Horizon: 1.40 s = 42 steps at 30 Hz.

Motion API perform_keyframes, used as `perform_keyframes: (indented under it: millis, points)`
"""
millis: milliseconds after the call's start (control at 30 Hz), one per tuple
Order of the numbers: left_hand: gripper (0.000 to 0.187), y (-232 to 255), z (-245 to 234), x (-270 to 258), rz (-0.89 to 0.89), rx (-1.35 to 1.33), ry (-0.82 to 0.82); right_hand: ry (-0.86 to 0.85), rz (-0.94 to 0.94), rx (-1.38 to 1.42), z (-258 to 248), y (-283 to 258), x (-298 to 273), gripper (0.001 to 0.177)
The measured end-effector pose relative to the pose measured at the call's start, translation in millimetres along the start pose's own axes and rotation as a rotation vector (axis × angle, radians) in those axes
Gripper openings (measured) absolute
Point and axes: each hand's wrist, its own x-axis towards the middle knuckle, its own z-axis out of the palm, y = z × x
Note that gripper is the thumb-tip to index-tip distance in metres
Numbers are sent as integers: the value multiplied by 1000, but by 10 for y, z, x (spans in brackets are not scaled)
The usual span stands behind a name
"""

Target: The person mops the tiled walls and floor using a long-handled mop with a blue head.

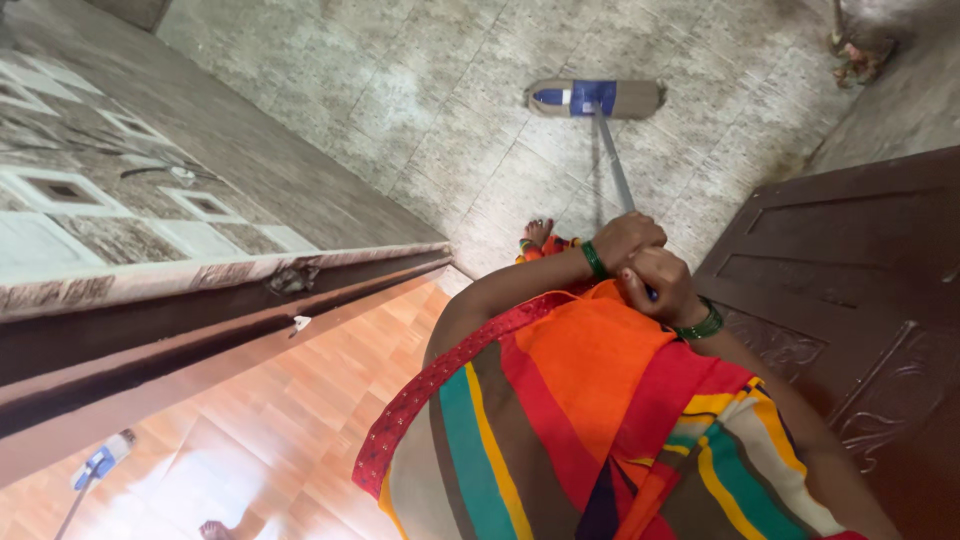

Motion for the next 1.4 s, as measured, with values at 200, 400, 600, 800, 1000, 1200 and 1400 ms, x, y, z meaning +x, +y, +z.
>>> perform_keyframes:
  millis: [200, 400, 600, 800, 1000, 1200, 1400]
  points:
    - [19, -76, 146, 51, 186, 32, -10, 127, -246, 72, 52, 157, 59, 23]
    - [16, -470, -55, 219, 269, 27, -17, 186, -294, 129, 200, 478, 330, 34]
    - [15, -1252, -521, 572, 240, 148, -200, 219, -230, 13, 526, 1249, 778, 28]
    - [26, -1702, -1097, 1108, 73, 174, -333, 154, -135, -144, 758, 2127, 1176, 17]
    - [11, -1623, -1328, 1286, -107, 261, -333, 154, 7, -124, 586, 1981, 1416, 9]
    - [13, -1391, -1166, 988, -79, 208, -254, 130, 62, -138, 609, 1498, 1248, 12]
    - [13, -798, -882, 532, -39, 190, -268, 159, 57, -95, 544, 680, 838, 12]
